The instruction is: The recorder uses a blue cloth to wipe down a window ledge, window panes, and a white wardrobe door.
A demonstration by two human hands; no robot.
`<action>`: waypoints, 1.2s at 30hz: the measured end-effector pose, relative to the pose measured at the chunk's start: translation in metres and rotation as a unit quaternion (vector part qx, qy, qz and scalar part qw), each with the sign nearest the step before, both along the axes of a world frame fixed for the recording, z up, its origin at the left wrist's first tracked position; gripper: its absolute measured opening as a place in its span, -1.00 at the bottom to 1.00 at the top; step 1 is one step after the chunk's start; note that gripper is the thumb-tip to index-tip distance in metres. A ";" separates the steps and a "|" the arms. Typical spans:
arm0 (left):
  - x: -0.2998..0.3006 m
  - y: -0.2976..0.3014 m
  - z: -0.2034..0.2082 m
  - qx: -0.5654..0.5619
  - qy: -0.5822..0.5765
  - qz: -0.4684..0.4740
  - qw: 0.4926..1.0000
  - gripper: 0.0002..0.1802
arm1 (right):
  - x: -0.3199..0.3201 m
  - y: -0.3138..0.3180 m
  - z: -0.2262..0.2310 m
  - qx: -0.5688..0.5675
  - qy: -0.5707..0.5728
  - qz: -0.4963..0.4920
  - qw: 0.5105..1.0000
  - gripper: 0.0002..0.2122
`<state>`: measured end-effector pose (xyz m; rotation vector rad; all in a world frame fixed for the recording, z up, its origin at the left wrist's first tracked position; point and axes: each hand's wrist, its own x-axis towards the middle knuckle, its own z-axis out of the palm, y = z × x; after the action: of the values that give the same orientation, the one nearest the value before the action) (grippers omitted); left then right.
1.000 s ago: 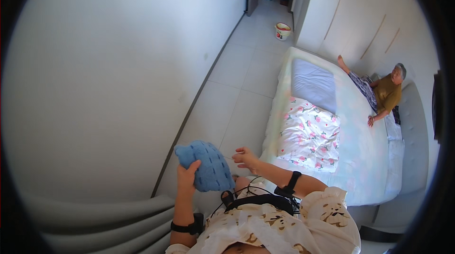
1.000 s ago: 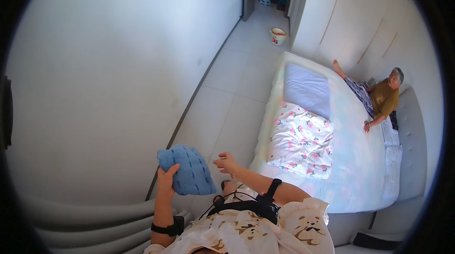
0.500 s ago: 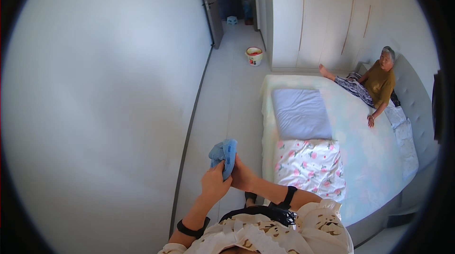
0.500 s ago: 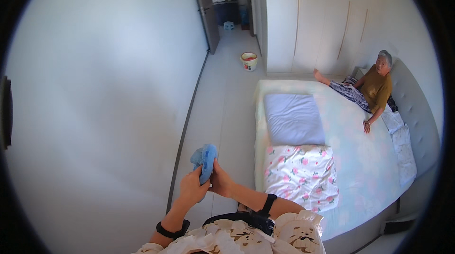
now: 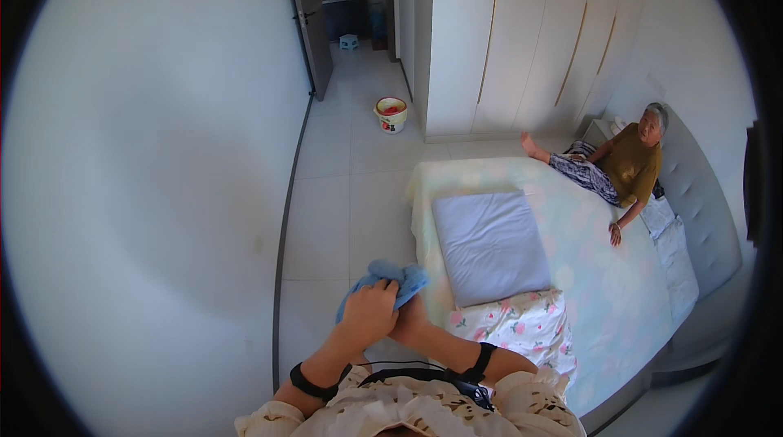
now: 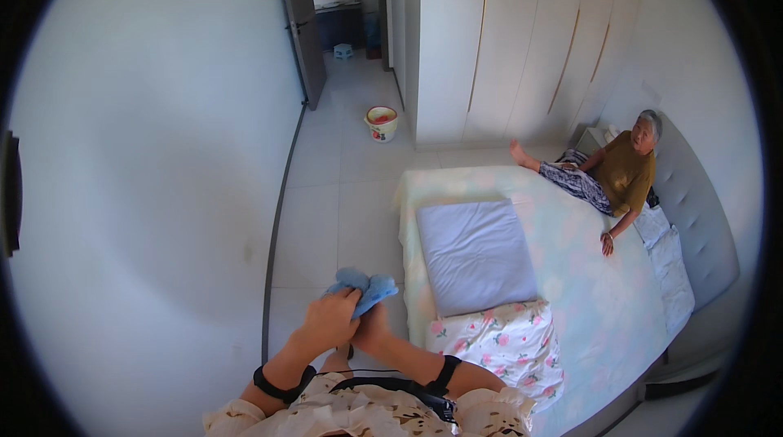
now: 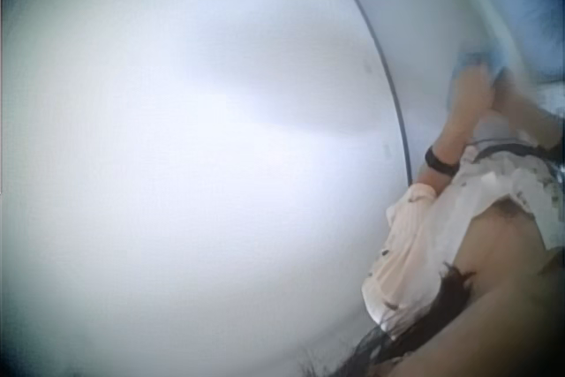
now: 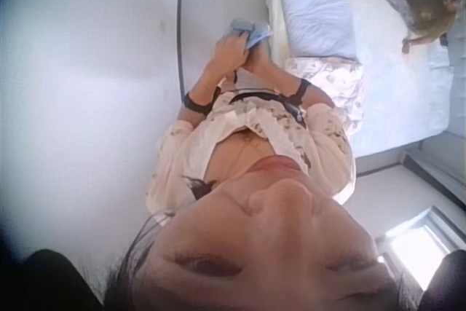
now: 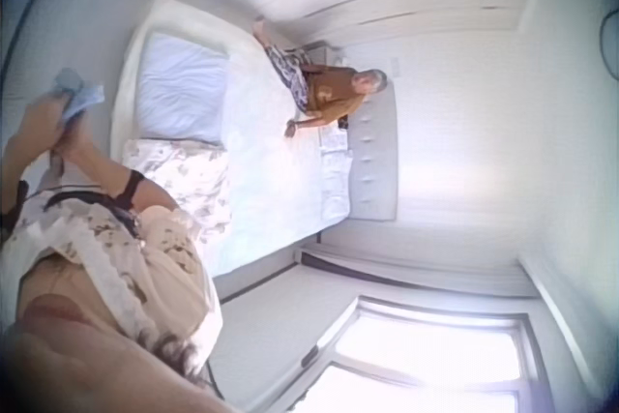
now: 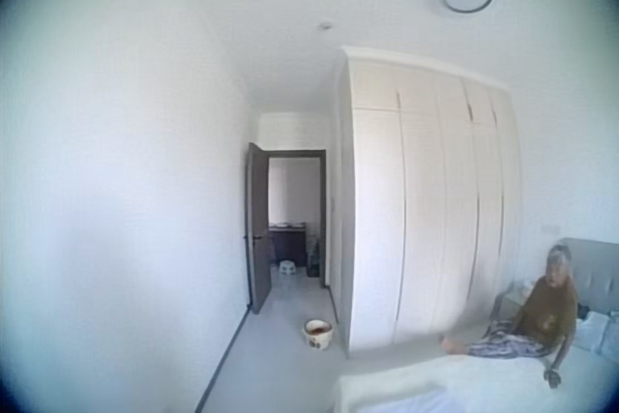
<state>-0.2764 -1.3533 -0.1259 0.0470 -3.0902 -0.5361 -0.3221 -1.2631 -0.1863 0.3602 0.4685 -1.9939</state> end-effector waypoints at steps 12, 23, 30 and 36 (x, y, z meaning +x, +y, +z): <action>-0.176 -0.128 0.011 0.001 0.178 -0.130 0.975 -0.34 | -0.175 -0.125 -0.004 -0.033 0.077 -0.134 0.987 -0.42; -0.297 -0.204 0.006 0.037 0.177 -0.176 0.968 -0.33 | -0.304 -0.182 -0.014 -0.167 0.143 -0.172 0.960 -0.44; -0.418 -0.269 -0.005 0.396 0.151 -0.041 0.905 -0.47 | -0.416 -0.227 0.006 0.008 0.226 -0.247 0.942 -0.42; -0.560 -0.285 -0.048 0.759 0.177 -0.109 0.617 -0.29 | -0.544 -0.278 0.024 0.285 0.651 -0.128 0.692 -0.42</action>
<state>-0.8366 -1.6385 -0.1742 -0.3629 -1.3817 -2.4655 -0.8656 -1.5411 -0.1619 -0.7950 2.0414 -2.0353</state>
